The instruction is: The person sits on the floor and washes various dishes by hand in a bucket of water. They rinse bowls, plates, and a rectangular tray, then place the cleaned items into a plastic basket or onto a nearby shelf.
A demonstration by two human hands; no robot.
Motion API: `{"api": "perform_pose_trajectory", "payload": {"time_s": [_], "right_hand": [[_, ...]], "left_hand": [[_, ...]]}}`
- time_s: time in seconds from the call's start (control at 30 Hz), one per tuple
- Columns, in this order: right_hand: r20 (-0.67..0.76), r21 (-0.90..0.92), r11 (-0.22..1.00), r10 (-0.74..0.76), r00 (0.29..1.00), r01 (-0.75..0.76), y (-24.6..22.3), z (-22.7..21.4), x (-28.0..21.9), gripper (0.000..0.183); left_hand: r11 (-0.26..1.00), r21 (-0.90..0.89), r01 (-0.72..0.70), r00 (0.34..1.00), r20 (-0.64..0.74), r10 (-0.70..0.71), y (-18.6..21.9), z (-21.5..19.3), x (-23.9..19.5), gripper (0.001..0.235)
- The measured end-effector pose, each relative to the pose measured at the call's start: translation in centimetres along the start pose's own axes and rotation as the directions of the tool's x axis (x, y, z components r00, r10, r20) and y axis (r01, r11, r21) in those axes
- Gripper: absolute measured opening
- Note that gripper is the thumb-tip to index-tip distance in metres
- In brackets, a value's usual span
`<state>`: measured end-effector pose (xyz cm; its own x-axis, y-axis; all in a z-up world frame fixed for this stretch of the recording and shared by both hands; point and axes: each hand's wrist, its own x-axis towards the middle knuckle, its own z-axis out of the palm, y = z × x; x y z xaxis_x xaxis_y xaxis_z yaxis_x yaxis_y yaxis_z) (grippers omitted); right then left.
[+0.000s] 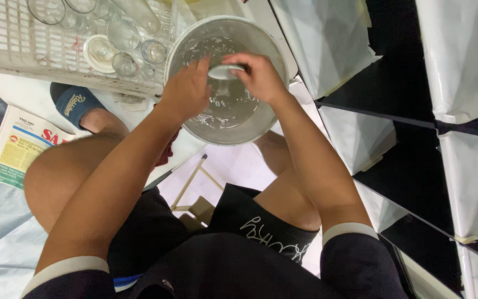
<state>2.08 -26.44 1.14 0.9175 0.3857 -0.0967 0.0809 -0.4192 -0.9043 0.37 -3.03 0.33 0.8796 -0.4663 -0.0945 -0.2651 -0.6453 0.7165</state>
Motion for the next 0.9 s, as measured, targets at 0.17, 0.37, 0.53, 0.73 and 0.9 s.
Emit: {"api": "perform_pose_trajectory", "payload": {"time_s": [0.17, 0.37, 0.53, 0.73, 0.9], "right_hand": [[-0.071, -0.259, 0.961, -0.116, 0.991, 0.094, 2.9, 1.6, -0.2, 0.033], [-0.267, -0.113, 0.911, 0.357, 0.895, -0.396, 15.0, 6.9, 0.0, 0.028], [-0.287, -0.098, 0.939, 0.291, 0.913, -0.33, 25.5, 9.3, -2.0, 0.029], [0.191, 0.535, 0.49, 0.724, 0.663, -0.689, 26.9, 9.7, -2.1, 0.03], [0.21, 0.581, 0.456, 0.716, 0.666, -0.674, 21.1, 7.7, -0.6, 0.031]], "left_hand": [[0.986, 0.164, 0.019, 1.0, -0.017, -0.017, -1.4, 1.5, -0.4, 0.048], [0.974, 0.227, -0.017, 0.996, -0.078, 0.036, -1.6, 2.3, -0.4, 0.028], [0.972, 0.232, 0.04, 0.997, 0.054, -0.053, -1.3, 2.0, -0.2, 0.024], [0.936, 0.345, 0.073, 0.974, 0.179, -0.141, -1.7, 2.3, 0.3, 0.028], [0.97, 0.214, 0.112, 0.979, 0.142, -0.144, -2.3, 2.4, -0.4, 0.026]]}}
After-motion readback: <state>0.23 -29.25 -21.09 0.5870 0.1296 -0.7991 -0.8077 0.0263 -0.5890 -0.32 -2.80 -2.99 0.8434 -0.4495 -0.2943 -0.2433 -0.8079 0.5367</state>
